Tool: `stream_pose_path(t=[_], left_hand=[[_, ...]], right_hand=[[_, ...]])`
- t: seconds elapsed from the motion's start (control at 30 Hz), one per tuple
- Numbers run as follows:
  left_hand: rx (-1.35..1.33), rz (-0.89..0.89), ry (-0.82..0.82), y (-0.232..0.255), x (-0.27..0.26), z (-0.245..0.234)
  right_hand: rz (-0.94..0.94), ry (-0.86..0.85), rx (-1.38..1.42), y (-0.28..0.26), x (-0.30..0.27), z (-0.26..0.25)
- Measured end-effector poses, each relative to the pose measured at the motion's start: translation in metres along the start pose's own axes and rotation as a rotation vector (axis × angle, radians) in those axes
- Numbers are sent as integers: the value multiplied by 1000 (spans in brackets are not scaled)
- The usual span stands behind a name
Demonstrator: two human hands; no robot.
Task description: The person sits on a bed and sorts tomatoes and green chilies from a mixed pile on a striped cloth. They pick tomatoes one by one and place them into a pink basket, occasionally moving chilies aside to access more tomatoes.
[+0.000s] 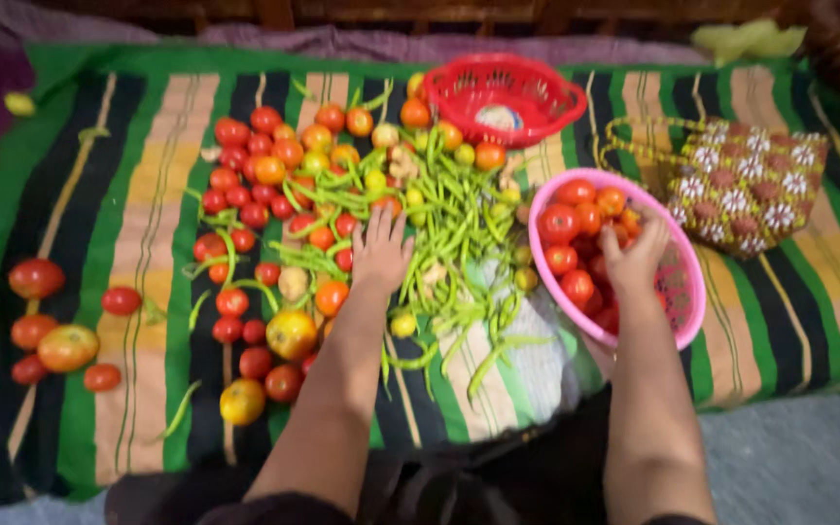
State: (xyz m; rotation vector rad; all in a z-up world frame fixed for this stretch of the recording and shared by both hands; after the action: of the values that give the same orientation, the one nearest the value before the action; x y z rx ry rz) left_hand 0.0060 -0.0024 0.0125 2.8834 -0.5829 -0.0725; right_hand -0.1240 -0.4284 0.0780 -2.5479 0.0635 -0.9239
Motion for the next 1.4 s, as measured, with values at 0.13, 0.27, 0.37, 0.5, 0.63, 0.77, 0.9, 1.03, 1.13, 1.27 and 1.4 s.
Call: stream_pose_path(t=[0.13,0.27,0.37,0.5,0.63,0.77,0.9,1.03,1.13,1.27,1.4], left_hand=[[36,-20,-36,-2,2,0],[23,-28,-85,3,0,-5],[25,-32,-119,2,1,-16],[16,-44,-137,5,-5,-20],[103,-57,-155,7,-13,-17],[96,-58,-214,7,14,-39],[50,-48,-79,7,-2,-28],[9,-28,-144,6,-3,-28],[-6,-34,-125,4,-7,-23],[-37,-18,-114,8,-4,-19],[-3,10,-115,4,-2,-21]], right_hand=[[29,22,-24,8,0,3],[35,35,-6,10,-2,4],[49,28,5,8,3,6],[35,41,-7,10,1,8],[118,19,3,12,1,10],[-110,116,-8,25,22,15],[120,35,-99,45,4,28],[48,22,-8,32,-1,21],[52,20,-52,30,-7,20],[58,14,-31,22,-1,8],[25,-11,134,-35,25,1]])
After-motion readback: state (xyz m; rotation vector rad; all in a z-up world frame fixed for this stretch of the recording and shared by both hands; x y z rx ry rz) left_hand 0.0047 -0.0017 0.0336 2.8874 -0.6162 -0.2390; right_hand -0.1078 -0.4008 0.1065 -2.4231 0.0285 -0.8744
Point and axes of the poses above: each hand's wrist, its own x-axis towards the middle knuckle, its own z-axis out of the palm, y = z × x, the point moved 2 cm from there along x, towards the middle knuckle, and after that the axes turned 14 degrees about -y, right-handed, at the moved point
